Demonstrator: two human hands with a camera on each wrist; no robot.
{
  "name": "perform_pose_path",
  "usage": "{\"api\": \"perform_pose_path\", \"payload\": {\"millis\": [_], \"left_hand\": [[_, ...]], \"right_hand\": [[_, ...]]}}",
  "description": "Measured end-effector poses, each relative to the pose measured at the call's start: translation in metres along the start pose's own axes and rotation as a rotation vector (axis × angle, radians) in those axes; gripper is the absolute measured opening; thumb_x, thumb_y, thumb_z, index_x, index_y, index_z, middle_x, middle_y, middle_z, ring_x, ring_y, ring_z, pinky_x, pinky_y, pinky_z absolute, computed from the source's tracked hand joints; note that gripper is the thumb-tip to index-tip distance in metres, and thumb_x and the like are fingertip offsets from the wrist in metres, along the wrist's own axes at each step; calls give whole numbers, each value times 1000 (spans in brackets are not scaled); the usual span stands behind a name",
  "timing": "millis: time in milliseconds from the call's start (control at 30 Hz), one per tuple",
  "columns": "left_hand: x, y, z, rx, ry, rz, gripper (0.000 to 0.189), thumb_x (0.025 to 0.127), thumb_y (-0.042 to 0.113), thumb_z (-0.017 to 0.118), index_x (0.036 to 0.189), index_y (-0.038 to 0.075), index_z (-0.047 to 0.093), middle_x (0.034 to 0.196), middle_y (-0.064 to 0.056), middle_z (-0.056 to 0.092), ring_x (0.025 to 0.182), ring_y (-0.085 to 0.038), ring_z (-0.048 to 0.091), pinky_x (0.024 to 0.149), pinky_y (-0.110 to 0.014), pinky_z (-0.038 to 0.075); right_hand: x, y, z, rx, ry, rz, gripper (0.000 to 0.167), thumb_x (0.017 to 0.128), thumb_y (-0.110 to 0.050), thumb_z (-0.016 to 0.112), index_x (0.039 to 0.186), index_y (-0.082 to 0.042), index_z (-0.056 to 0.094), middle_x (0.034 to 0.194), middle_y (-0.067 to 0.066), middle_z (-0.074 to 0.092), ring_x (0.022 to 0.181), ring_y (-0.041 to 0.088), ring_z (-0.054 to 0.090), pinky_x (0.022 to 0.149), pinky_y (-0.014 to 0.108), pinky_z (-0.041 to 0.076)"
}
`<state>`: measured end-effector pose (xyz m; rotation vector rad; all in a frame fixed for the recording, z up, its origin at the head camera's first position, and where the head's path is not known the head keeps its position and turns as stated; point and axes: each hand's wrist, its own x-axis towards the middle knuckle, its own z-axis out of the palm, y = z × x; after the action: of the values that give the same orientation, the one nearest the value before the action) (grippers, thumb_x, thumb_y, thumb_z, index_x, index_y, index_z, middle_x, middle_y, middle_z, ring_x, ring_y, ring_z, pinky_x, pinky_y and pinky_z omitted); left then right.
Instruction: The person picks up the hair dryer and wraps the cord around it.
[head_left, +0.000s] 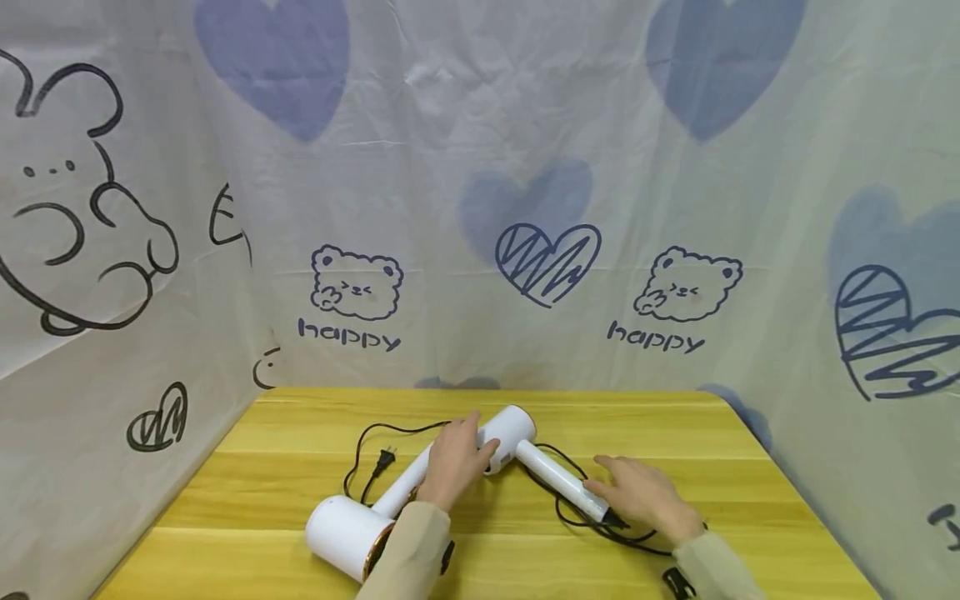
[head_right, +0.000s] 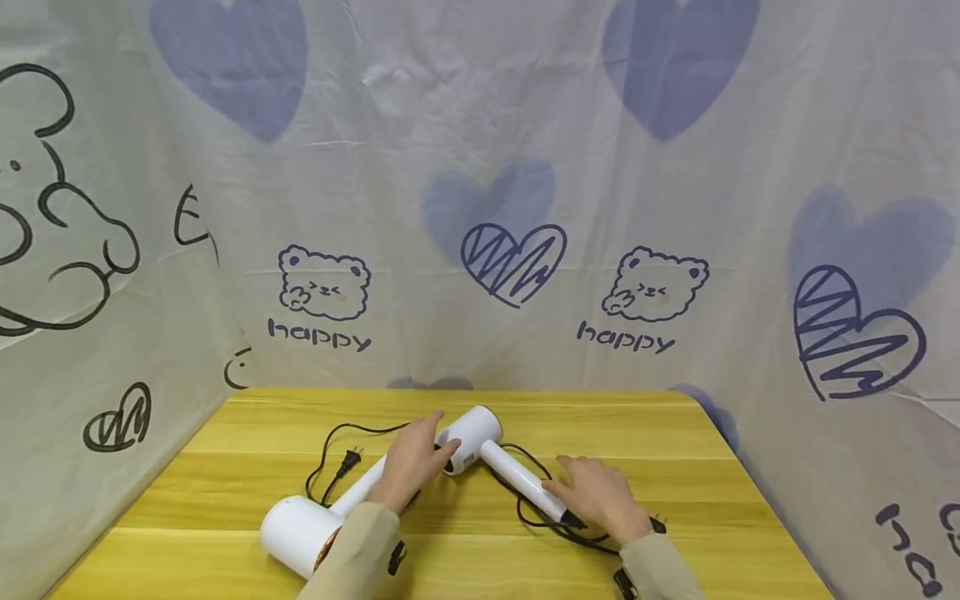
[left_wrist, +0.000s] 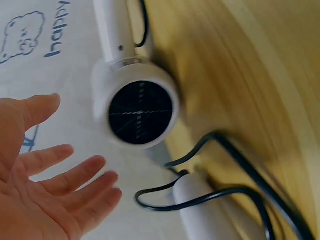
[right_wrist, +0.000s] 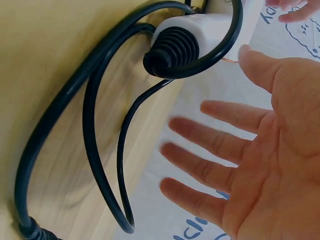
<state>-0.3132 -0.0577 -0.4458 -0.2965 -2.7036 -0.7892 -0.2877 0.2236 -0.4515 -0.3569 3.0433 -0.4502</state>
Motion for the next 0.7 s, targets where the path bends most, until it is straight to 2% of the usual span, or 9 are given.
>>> {"api": "perform_pose_path", "payload": {"millis": [133, 267, 500, 700], "left_hand": [[4, -3, 11, 12, -22, -22, 59, 89, 33, 72, 137, 4, 52, 121, -24, 61, 105, -38, 60, 81, -51, 55], [8, -5, 20, 36, -61, -26, 63, 88, 35, 73, 137, 3, 49, 122, -27, 58, 104, -40, 59, 75, -50, 55], [14, -5, 29, -11, -190, -23, 55, 95, 29, 64, 137, -3, 46, 118, -29, 57, 100, -40, 61, 81, -51, 54], [16, -3, 31, -67, -216, -84, 57, 95, 28, 64, 137, -6, 45, 124, -33, 53, 105, -40, 58, 86, -52, 52]], "right_hand": [[1, -1, 3, 22, -35, 16, 57, 90, -47, 66, 131, -9, 61, 108, 7, 71, 92, 21, 67, 75, 47, 55], [0, -1, 5, 21, -43, 14, 52, 86, -44, 72, 124, -9, 66, 95, 0, 71, 79, 13, 63, 63, 37, 53], [-4, 2, 3, 73, -92, 7, 50, 84, -45, 73, 119, -10, 69, 110, 5, 71, 90, 20, 65, 74, 45, 54], [-8, 8, 1, 142, -149, -4, 55, 86, -44, 72, 125, -6, 64, 120, 10, 68, 104, 27, 65, 88, 50, 52]]}}
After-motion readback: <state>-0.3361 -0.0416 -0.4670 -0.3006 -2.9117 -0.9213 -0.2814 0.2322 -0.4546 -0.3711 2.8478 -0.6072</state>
